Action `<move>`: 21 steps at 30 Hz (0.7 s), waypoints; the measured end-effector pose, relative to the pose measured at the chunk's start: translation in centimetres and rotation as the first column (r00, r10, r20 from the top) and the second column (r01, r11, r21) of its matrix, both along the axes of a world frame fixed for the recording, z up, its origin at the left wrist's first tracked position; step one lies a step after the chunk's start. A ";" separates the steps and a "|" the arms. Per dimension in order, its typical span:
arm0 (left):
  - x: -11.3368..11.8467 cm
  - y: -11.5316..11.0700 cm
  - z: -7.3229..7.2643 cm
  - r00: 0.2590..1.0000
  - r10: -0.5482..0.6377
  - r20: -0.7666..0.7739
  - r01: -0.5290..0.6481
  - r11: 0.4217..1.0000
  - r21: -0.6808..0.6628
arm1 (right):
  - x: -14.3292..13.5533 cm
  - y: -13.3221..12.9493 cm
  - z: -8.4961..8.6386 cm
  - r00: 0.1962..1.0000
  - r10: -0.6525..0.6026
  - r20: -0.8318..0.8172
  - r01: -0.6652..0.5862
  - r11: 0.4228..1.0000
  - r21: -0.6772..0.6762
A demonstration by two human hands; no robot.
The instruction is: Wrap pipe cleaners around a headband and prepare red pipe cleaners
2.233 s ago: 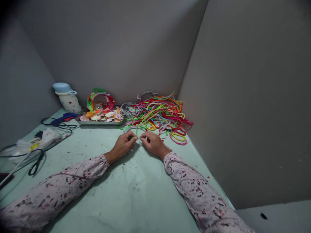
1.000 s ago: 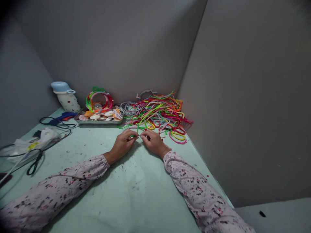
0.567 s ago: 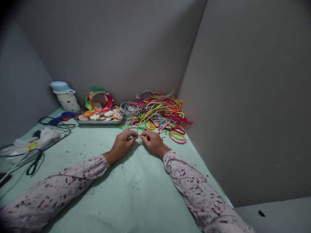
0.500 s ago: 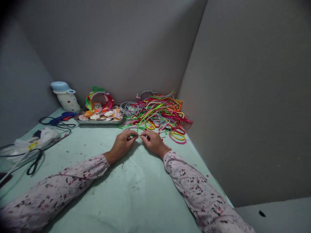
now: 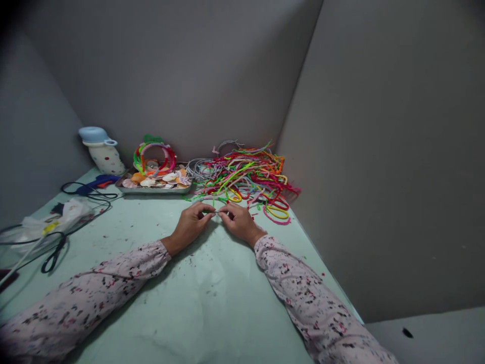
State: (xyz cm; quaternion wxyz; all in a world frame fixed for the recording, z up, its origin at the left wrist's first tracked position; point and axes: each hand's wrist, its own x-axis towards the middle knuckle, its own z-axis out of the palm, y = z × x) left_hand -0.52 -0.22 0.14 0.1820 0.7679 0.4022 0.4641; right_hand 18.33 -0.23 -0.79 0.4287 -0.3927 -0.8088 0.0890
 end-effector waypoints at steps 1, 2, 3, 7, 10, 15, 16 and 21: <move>0.0 0.0 0.0 1.000 0.002 -0.006 -0.002 1.000 -0.005 | 0.0 0.0 0.0 1.000 0.001 0.001 -0.001 1.000 -0.001; 0.0 -0.1 0.1 1.000 0.004 -0.009 -0.004 1.000 -0.011 | 0.0 0.0 0.0 1.000 0.001 0.001 -0.001 1.000 -0.003; 0.0 -0.1 0.2 1.000 0.005 -0.010 -0.006 1.000 -0.017 | 0.0 0.0 0.0 1.000 0.001 0.003 -0.001 1.000 -0.004; 0.0 -0.1 0.3 1.000 0.005 -0.008 -0.005 1.000 -0.030 | 0.0 -0.1 0.0 1.000 0.007 0.002 -0.007 1.000 -0.002; -0.1 -0.1 0.1 1.000 -0.007 -0.009 0.006 0.999 -0.032 | 0.0 -0.1 0.1 1.000 0.016 -0.001 -0.016 1.000 -0.003; -0.1 0.1 -0.2 0.999 -0.031 0.020 0.032 0.999 -0.019 | -0.1 -0.2 0.3 1.000 0.005 -0.003 -0.005 1.000 -0.001; 0.0 0.1 -0.2 0.999 -0.033 0.032 0.034 0.999 -0.019 | -0.1 -0.2 0.3 1.000 0.002 -0.004 -0.002 1.000 -0.002; 0.0 0.1 -0.3 0.997 -0.033 0.068 0.034 0.999 -0.015 | -0.2 -0.2 0.2 1.000 0.001 -0.018 -0.001 1.000 -0.004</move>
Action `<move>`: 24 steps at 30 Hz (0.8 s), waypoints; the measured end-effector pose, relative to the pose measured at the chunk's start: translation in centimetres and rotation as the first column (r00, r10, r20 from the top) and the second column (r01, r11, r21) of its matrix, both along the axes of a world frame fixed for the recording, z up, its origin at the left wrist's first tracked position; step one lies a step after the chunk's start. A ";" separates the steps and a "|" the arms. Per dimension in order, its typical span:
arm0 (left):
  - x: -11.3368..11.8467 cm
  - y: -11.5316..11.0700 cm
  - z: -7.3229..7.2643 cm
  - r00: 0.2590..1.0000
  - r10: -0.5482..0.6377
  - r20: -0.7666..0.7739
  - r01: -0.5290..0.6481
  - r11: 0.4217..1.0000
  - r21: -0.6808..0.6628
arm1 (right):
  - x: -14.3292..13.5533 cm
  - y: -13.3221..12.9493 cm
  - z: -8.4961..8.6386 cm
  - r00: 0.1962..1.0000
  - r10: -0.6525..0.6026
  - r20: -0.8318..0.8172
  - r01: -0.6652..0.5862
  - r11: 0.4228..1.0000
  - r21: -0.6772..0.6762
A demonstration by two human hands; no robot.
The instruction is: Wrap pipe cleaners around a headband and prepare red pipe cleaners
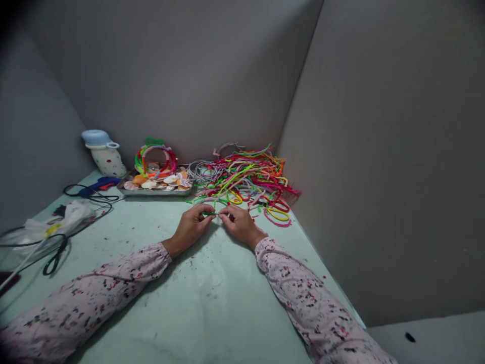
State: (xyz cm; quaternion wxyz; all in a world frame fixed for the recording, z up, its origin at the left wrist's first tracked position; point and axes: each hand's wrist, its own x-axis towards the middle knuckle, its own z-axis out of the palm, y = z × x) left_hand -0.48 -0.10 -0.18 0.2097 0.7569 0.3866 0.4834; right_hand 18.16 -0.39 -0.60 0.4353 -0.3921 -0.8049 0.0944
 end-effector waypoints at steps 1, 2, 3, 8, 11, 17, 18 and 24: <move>0.0 0.0 0.0 1.000 0.000 0.003 0.000 1.000 0.000 | 0.0 0.0 0.0 1.000 0.000 0.000 0.000 1.000 -0.001; 0.0 0.0 0.0 1.000 0.000 0.004 0.000 1.000 0.000 | 0.0 0.0 0.0 1.000 -0.001 0.002 0.001 1.000 -0.003; 0.0 0.0 0.0 1.000 0.000 0.001 0.000 1.000 -0.002 | 0.0 0.0 0.0 1.000 -0.003 0.004 0.003 1.000 -0.003; -0.1 0.0 0.1 0.999 0.018 -0.037 -0.018 1.000 -0.012 | 0.1 0.0 -0.1 1.000 -0.009 0.013 0.009 1.000 -0.002; -0.1 0.0 0.0 0.998 0.028 -0.049 -0.029 1.000 -0.001 | 0.1 0.1 -0.2 1.000 -0.005 0.019 0.005 1.000 -0.004; -0.1 0.1 0.0 0.998 0.025 -0.063 -0.025 1.000 0.011 | 0.1 0.1 -0.1 1.000 -0.002 0.017 0.002 1.000 0.000; -0.2 0.1 0.0 0.998 0.024 -0.064 -0.024 1.000 0.008 | 0.1 0.1 -0.1 1.000 0.002 0.019 -0.002 1.000 0.002; -0.2 0.1 0.1 0.995 0.028 -0.096 -0.028 1.000 0.003 | 0.1 0.0 -0.1 1.000 0.011 0.025 -0.011 1.000 0.004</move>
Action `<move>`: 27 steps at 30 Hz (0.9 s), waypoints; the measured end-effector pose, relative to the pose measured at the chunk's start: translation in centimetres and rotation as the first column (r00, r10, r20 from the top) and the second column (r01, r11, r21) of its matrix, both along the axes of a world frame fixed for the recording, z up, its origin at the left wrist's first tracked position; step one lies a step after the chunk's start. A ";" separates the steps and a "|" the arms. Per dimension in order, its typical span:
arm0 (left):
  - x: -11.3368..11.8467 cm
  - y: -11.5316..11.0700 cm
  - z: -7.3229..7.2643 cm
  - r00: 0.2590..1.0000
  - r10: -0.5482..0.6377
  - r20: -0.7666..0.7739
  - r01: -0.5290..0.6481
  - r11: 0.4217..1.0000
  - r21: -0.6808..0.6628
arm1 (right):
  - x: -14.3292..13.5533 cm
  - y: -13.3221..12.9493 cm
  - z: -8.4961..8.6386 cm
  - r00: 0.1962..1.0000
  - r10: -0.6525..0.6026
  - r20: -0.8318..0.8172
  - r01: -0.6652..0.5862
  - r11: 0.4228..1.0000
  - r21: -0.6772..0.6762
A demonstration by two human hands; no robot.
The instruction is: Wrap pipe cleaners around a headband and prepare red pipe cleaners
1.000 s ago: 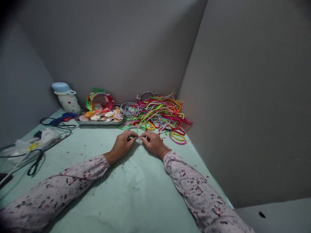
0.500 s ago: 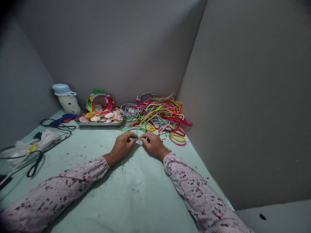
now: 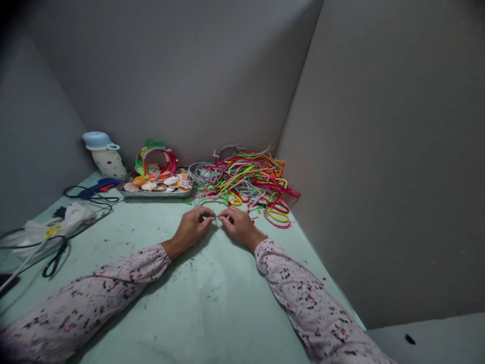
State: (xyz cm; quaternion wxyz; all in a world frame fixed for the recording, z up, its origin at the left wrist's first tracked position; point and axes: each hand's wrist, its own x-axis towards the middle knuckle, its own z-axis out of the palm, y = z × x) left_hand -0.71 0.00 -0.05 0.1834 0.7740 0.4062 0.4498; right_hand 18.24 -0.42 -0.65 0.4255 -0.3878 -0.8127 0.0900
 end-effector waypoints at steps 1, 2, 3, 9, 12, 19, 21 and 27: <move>0.0 0.0 0.0 1.000 -0.001 -0.002 0.001 1.000 0.003 | 0.0 0.0 0.0 1.000 -0.001 -0.001 0.001 1.000 0.001; 0.0 0.0 0.0 1.000 -0.004 -0.001 0.004 1.000 0.006 | 0.0 0.0 0.0 1.000 -0.001 -0.003 0.001 1.000 0.004; 0.0 -0.1 0.0 1.000 -0.009 0.004 0.009 1.000 0.007 | 0.0 0.0 0.0 1.000 -0.002 -0.004 0.002 1.000 0.006; 0.1 -0.1 -0.1 1.000 0.003 0.016 -0.003 1.000 0.000 | -0.1 0.0 0.1 1.000 -0.026 -0.008 0.026 1.000 0.008; 0.0 -0.1 -0.2 1.000 0.003 0.002 -0.003 1.000 0.001 | -0.1 0.0 0.1 1.000 -0.020 -0.006 0.020 1.000 0.011; 0.0 0.0 0.1 1.000 0.001 0.008 -0.001 1.000 -0.030 | 0.0 0.1 0.0 1.000 0.001 -0.004 -0.001 1.000 0.029; 0.1 -0.1 0.2 1.000 -0.002 0.007 0.002 0.999 -0.039 | 0.0 0.1 -0.1 1.000 0.005 -0.003 -0.005 0.999 0.034; 0.0 -0.2 0.2 1.000 -0.005 -0.005 0.005 0.998 -0.066 | 0.1 0.1 -0.1 1.000 0.013 0.012 -0.013 0.999 0.041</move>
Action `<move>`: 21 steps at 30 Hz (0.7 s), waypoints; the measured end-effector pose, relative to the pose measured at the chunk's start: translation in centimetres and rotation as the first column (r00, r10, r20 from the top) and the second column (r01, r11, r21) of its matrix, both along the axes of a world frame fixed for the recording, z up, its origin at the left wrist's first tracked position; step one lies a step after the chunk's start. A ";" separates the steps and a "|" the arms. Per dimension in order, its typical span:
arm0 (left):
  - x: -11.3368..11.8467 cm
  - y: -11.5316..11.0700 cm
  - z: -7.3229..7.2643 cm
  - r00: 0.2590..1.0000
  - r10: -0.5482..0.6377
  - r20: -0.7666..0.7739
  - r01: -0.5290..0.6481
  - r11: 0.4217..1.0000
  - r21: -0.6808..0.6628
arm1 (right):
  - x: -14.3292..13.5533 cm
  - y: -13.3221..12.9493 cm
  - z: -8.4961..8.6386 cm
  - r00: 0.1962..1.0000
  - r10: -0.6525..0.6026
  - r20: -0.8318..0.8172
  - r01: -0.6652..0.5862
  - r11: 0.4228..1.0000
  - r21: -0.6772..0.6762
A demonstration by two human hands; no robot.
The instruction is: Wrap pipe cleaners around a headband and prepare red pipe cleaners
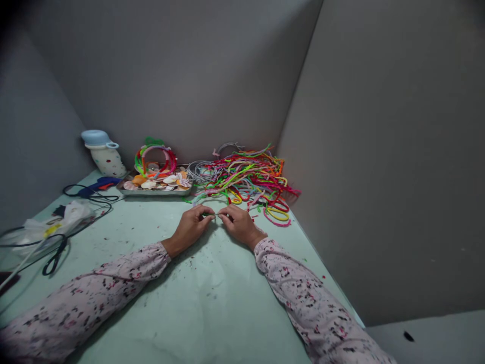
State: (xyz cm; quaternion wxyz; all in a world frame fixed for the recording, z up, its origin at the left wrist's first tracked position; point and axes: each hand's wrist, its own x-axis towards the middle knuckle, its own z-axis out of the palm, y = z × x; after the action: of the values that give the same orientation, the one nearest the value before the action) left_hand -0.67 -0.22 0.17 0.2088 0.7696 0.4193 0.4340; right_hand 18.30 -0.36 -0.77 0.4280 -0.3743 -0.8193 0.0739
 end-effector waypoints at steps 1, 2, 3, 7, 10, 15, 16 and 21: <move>0.0 0.0 0.0 1.000 0.000 -0.001 0.000 1.000 -0.008 | 0.0 0.0 0.0 1.000 0.001 0.005 -0.001 1.000 0.004; 0.0 0.0 -0.1 1.000 0.000 -0.001 0.000 1.000 -0.015 | 0.0 0.0 0.0 1.000 0.001 0.009 -0.001 1.000 0.008; -0.1 0.1 -0.1 1.000 0.001 0.001 -0.001 1.000 -0.019 | 0.0 0.0 0.0 1.000 0.000 0.013 0.000 1.000 0.011; -0.1 0.1 -0.1 1.000 -0.003 0.009 0.003 1.000 -0.019 | 0.0 0.0 -0.1 1.000 -0.007 0.011 0.007 1.000 0.013; 0.0 0.0 0.0 1.000 -0.009 0.009 0.009 1.000 -0.009 | -0.1 -0.1 0.0 1.000 -0.011 0.007 0.011 1.000 0.017; 0.1 -0.2 0.1 1.000 -0.002 0.018 0.002 1.000 0.020 | 0.0 0.0 0.1 0.999 -0.043 0.000 0.043 0.999 0.026; 0.1 -0.2 0.1 1.000 0.003 0.022 -0.003 1.000 0.021 | 0.0 0.0 0.1 0.999 -0.049 -0.003 0.049 0.998 0.026; 0.1 -0.4 0.5 0.999 -0.004 -0.032 0.006 0.999 0.043 | -0.1 0.0 0.1 0.999 -0.050 -0.004 0.050 0.998 0.023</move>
State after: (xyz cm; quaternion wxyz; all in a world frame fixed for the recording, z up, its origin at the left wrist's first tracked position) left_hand -0.60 -0.59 0.67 0.1868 0.7817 0.4112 0.4302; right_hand 18.25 -0.34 -0.64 0.4352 -0.3895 -0.8099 0.0544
